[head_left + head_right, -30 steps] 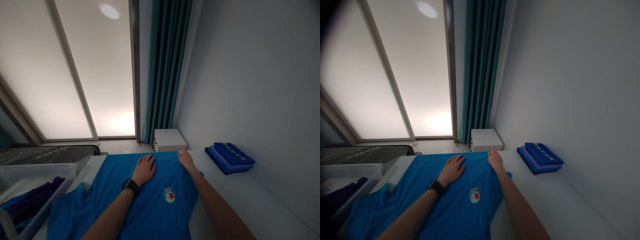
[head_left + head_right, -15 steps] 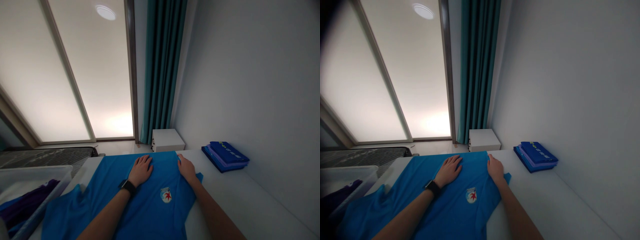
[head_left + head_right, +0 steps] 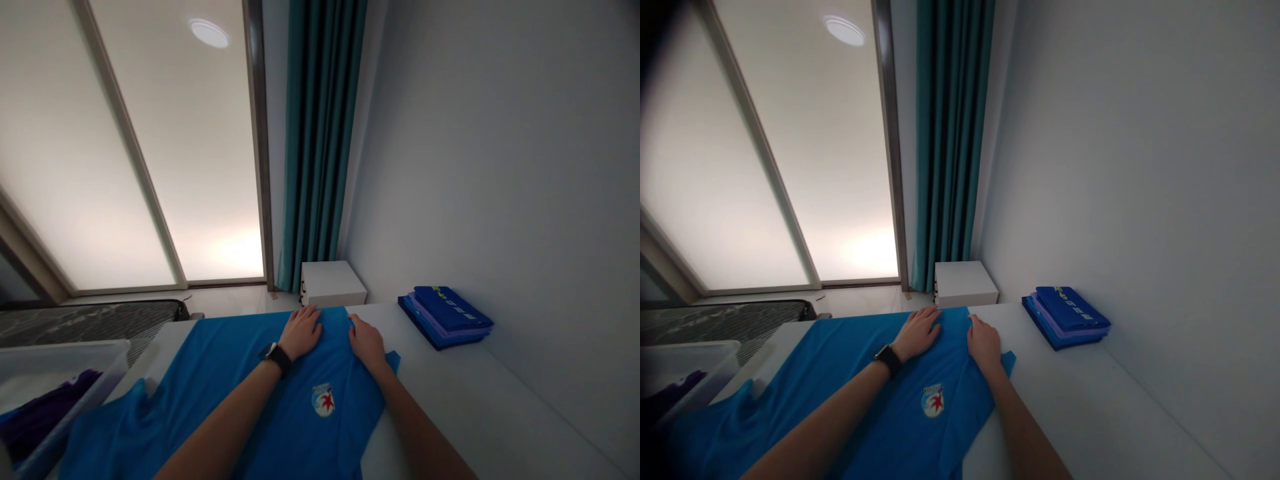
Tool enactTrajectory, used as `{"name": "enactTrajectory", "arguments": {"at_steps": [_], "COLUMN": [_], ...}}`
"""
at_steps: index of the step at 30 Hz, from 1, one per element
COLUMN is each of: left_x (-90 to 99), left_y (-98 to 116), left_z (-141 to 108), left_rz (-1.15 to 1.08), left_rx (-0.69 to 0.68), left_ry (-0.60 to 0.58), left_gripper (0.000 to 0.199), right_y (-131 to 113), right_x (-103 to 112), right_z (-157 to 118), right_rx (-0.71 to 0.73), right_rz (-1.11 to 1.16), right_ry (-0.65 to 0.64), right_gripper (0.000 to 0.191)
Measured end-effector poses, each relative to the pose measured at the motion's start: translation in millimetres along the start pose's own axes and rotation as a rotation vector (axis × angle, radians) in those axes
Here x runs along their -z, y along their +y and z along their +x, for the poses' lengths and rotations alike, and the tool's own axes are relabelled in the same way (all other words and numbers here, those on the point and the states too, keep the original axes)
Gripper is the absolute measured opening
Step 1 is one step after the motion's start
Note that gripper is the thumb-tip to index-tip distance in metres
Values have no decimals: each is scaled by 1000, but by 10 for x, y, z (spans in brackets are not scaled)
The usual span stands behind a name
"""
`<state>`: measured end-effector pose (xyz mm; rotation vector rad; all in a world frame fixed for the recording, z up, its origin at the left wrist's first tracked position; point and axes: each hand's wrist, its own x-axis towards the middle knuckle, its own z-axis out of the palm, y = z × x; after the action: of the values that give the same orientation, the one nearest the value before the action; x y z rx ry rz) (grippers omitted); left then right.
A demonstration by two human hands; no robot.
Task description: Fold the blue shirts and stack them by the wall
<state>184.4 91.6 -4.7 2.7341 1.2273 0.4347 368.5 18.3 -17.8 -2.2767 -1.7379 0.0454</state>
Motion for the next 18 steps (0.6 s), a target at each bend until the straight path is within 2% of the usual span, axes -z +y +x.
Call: {"name": "enactTrajectory", "arguments": {"at_steps": [4,7,14,18], "left_x": [-189,-287,-306,-320], "left_y": [182,210,191,202], "left_z": [106,88,49,52], "left_rz": [1,1,16,22], "left_rx": [-65,-69,-75,-68], "left_ry": [-5,10,30,37], "left_gripper": [46,46,45,45], "right_y": [-3,-7,11,43], "right_x": [-21,-29,-26,0], "right_z": [19,33,54,103], "right_rx": [-35,-48,-73,-116], "right_rz": [-24,-40,18,96], "right_ry": [11,10,18,-23], "right_gripper": [39,41,41,42]}}
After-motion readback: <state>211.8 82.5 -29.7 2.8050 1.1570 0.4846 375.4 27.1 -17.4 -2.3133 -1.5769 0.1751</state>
